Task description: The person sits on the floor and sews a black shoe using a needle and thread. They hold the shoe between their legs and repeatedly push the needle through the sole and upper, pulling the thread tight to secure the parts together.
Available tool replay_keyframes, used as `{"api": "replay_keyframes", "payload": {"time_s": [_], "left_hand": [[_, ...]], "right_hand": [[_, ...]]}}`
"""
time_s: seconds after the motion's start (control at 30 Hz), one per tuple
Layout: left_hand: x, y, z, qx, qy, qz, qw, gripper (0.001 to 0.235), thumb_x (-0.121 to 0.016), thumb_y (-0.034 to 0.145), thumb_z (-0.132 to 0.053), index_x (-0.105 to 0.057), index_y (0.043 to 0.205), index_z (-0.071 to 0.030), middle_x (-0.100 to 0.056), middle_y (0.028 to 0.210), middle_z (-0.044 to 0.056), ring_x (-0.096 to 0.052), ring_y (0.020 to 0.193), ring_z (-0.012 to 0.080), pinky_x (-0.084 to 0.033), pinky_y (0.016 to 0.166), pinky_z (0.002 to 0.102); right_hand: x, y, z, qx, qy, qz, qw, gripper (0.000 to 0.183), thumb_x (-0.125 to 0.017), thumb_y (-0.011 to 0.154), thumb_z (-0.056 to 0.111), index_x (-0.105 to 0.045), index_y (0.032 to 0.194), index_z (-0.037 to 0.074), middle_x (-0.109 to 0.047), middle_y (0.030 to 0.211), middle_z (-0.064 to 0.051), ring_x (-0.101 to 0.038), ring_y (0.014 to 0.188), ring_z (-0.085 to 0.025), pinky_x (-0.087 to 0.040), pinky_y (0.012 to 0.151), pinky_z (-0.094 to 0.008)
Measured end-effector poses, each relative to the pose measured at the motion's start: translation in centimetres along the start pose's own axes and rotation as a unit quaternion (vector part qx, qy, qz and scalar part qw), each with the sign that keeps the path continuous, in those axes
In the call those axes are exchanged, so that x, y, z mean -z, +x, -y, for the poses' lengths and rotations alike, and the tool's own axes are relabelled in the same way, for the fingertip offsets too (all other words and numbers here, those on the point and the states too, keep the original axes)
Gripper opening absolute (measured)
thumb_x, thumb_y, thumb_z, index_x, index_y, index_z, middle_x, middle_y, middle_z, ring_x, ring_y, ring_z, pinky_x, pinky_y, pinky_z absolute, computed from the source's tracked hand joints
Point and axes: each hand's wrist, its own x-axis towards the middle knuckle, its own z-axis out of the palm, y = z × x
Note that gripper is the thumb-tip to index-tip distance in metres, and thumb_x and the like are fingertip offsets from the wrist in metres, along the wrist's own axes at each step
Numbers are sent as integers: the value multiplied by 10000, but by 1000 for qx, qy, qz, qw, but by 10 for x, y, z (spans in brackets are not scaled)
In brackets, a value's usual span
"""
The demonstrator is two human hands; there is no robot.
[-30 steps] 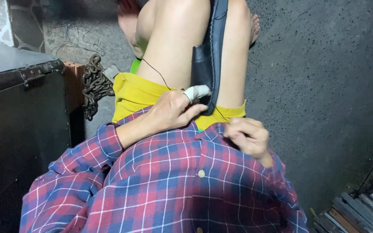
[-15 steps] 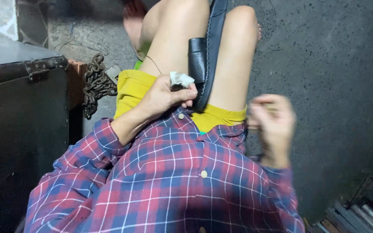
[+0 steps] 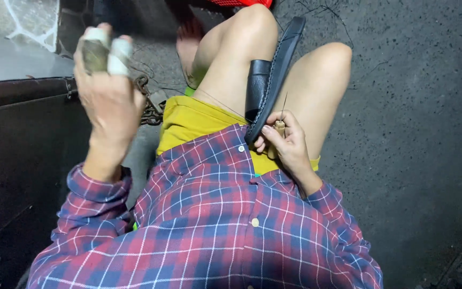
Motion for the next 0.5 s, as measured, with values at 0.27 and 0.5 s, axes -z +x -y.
{"api": "replay_keyframes", "payload": {"time_s": [0.27, 0.5], "left_hand": [[-65, -47, -99, -134, -292, 31, 947, 663, -756, 755, -522, -602, 1129, 3, -630, 821, 194, -671, 764, 348, -552, 719, 425], [-69, -44, -106, -24, -326, 172, 929, 538, -741, 737, -532, -719, 969, -47, -632, 665, 232, -665, 654, 412, -525, 584, 470]], "right_hand": [[-3, 7, -3, 38, -25, -2, 999, 185, -554, 934, 13, -452, 1085, -21, -611, 572, -203, -623, 445, -193, -533, 420, -268], [4, 2, -5, -14, 15, -28, 999, 209, -575, 921, 39, -462, 1095, 12, -660, 750, -206, -632, 408, -178, -493, 307, -214]]}}
